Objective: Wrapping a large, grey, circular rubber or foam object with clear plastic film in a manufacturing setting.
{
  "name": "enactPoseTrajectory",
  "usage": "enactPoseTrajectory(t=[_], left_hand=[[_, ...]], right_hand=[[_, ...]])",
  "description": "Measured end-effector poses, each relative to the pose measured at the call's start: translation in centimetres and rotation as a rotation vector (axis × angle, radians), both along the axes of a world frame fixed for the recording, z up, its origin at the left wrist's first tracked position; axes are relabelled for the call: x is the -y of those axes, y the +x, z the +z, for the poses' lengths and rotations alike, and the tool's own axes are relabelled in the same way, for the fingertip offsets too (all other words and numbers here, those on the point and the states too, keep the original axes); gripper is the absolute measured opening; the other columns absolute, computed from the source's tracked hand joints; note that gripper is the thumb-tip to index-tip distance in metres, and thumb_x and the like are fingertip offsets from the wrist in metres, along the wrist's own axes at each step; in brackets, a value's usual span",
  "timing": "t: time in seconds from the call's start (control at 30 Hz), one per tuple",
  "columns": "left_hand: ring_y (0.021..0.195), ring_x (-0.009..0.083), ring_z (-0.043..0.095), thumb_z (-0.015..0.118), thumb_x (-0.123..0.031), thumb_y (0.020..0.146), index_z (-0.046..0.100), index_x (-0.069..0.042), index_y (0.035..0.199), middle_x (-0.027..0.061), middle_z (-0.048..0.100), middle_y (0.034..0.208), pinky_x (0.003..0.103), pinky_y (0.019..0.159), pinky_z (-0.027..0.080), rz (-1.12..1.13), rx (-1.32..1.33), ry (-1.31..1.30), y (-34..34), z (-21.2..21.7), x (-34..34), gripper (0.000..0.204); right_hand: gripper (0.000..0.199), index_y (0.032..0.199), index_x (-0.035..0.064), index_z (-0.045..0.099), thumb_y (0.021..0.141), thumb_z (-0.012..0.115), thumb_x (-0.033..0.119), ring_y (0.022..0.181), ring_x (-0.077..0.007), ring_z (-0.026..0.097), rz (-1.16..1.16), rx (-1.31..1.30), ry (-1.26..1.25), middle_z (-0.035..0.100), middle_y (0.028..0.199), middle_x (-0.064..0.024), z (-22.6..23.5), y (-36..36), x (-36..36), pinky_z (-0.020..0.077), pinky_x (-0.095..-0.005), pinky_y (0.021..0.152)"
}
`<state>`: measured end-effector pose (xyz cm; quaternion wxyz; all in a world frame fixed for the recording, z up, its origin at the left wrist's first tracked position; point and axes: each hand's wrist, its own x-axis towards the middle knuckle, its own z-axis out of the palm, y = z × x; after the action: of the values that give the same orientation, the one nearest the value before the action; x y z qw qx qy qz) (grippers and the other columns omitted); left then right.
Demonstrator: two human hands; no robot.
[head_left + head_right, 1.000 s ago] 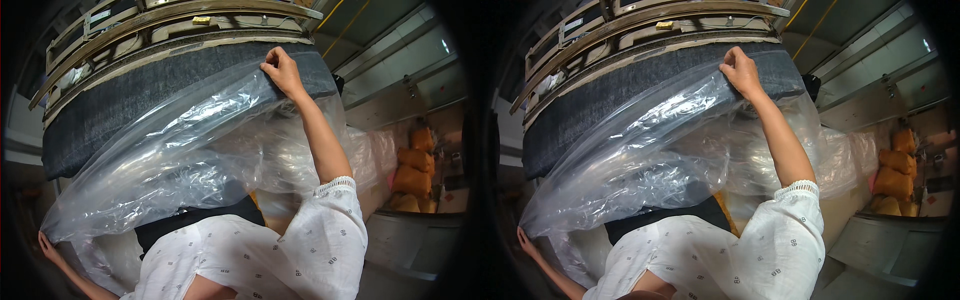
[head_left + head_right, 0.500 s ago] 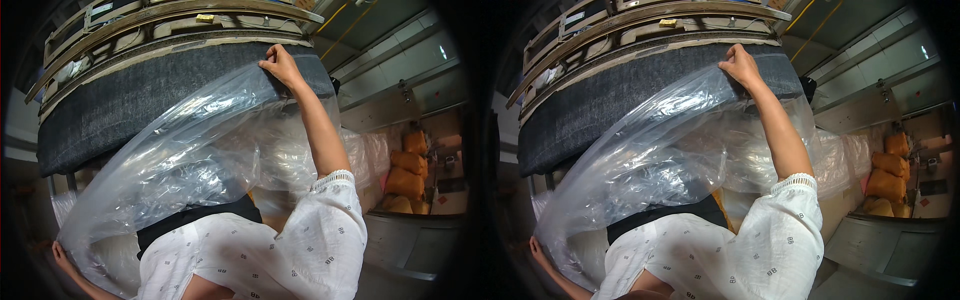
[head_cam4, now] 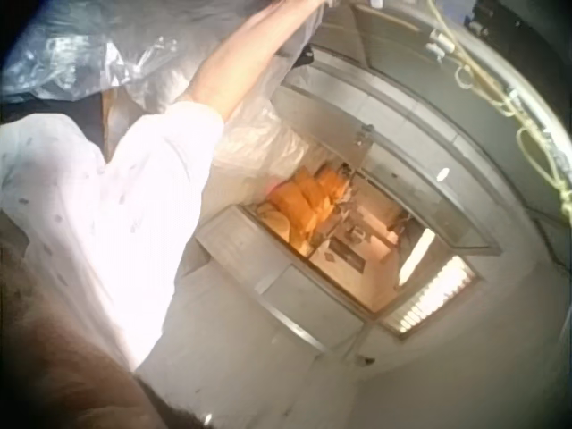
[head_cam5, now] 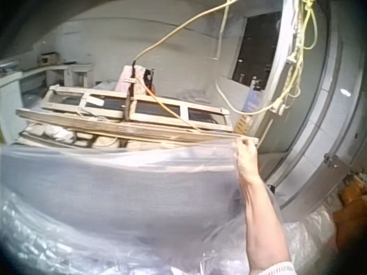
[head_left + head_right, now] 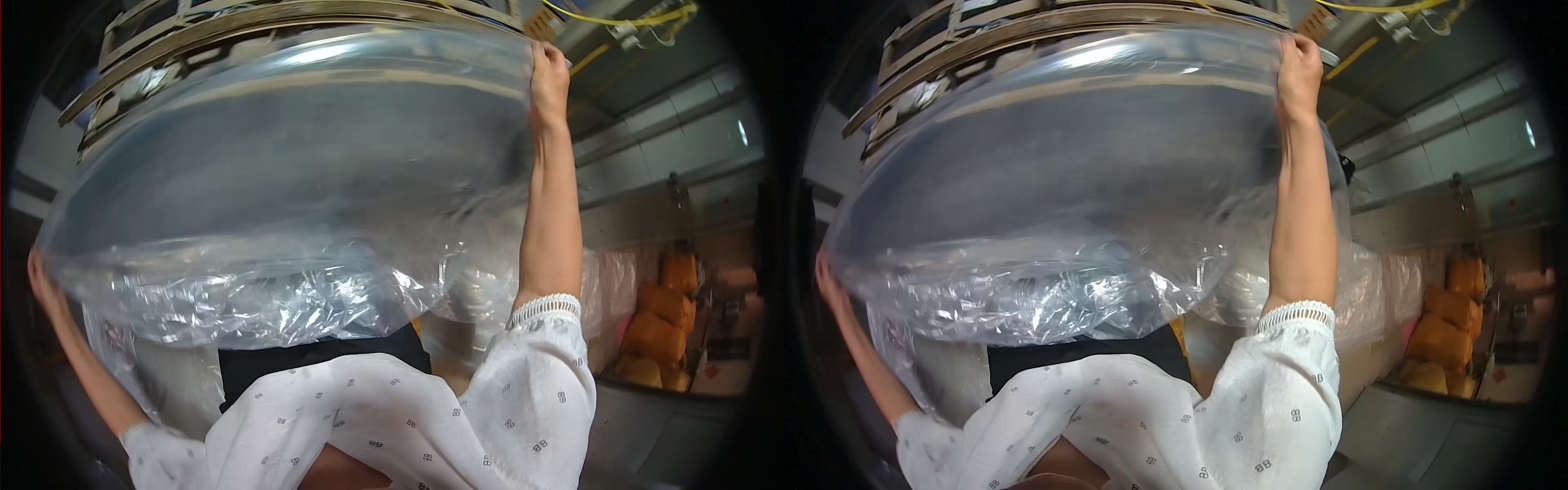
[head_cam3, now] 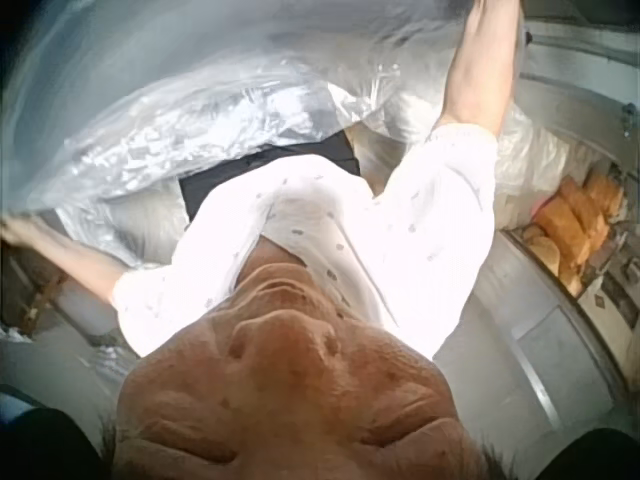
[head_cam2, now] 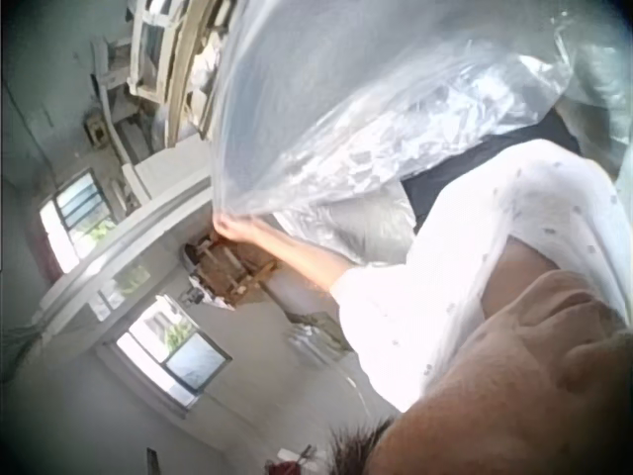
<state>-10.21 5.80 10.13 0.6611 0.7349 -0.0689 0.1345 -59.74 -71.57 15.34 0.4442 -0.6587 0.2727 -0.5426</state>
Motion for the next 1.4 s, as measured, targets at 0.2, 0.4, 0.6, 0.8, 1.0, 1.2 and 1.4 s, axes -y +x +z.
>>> enactPoseTrajectory(t=[0.2, 0.4, 0.6, 0.8, 1.0, 1.2, 1.4], left_hand=[[0.1, 0.0116, 0.053, 0.056, -0.033, 0.088, 0.061, -0.003, 0.109, 0.0025, 0.061, 0.107, 0.023, 0.087, 0.038, -0.031, 0.195, 0.662, 11.5, -8.2, 12.8, 0.038], [0.098, 0.011, 0.054, 0.061, -0.034, 0.084, 0.063, -0.004, 0.109, 0.0033, 0.062, 0.105, 0.021, 0.087, 0.037, -0.161, 0.052, 0.273, 15.9, -8.9, 18.2, 0.039], [0.097, 0.0111, 0.054, 0.063, -0.034, 0.082, 0.064, -0.005, 0.107, 0.004, 0.062, 0.104, 0.021, 0.086, 0.038, -0.226, 0.031, 0.245, 19.3, -9.6, 20.4, 0.037], [0.091, 0.0125, 0.054, 0.065, -0.038, 0.079, 0.061, -0.004, 0.105, 0.0043, 0.061, 0.098, 0.024, 0.084, 0.04, 0.008, 0.144, 0.448, 24.8, -13.1, 17.8, 0.043], [0.078, 0.0082, 0.052, 0.052, -0.038, 0.088, 0.062, -0.005, 0.103, 0.004, 0.06, 0.091, 0.022, 0.065, 0.039, -0.062, 0.064, 0.325, 29.5, -13.8, 11.6, 0.038], [0.069, 0.0058, 0.047, 0.046, -0.038, 0.09, 0.058, -0.005, 0.11, -0.0006, 0.06, 0.097, 0.021, 0.057, 0.034, 0.039, 0.006, 0.106, 26.8, -15.0, 16.7, 0.04], [0.099, 0.0154, 0.052, 0.052, -0.036, 0.089, 0.061, -0.003, 0.105, 0.0058, 0.059, 0.105, 0.025, 0.087, 0.038, -0.172, 0.215, 0.743, 22.9, -11.8, 15.2, 0.038]], right_hand=[[0.013, 0.088, 0.0012, 0.055, 0.084, 0.057, 0.014, 0.069, -0.0103, 0.053, -0.281, -0.206, -0.106, 0.06, 0.074, -0.0047, -11.6, -0.1, 5.4, 0.0432, -0.0243, 0.065], [0.02, 0.085, -0.0008, 0.062, 0.08, 0.062, 0.018, 0.071, -0.0118, 0.055, -0.286, -0.332, -0.119, 0.062, 0.078, -0.0053, -11.3, -0.2, 7.1, 0.0438, -0.0255, 0.068], [0.024, 0.083, -0.001, 0.062, 0.076, 0.064, 0.022, 0.071, -0.0177, 0.053, -0.401, -0.521, -0.162, 0.057, 0.076, -0.0084, -10.9, -0.6, 8.6, 0.0427, -0.0297, 0.069], [0.03, 0.087, -0.0014, 0.05, 0.076, 0.062, 0.024, 0.089, -0.0266, 0.045, -0.584, -0.596, -0.23, 0.045, 0.094, -0.0161, -9.8, 0.8, 6.7, 0.0368, -0.0345, 0.082], [0.034, 0.089, -0.0029, 0.048, 0.083, 0.053, 0.03, 0.096, -0.0305, 0.042, -0.619, -0.375, -0.086, 0.043, 0.099, -0.0182, -10.8, 0.5, 8.3, 0.0309, -0.0367, 0.09], [0.048, 0.093, -0.0063, 0.048, 0.091, 0.038, 0.04, 0.099, -0.0339, 0.042, -0.599, -0.313, -0.047, 0.046, 0.102, -0.024, -10.6, -2.1, 10.9, 0.0308, -0.0396, 0.089], [0.039, 0.092, -0.0056, 0.046, 0.094, 0.035, 0.032, 0.095, -0.0372, 0.043, -0.625, -0.323, -0.279, 0.048, 0.096, -0.0232, -10.3, 0.4, 7.6, 0.0313, -0.0413, 0.086]])
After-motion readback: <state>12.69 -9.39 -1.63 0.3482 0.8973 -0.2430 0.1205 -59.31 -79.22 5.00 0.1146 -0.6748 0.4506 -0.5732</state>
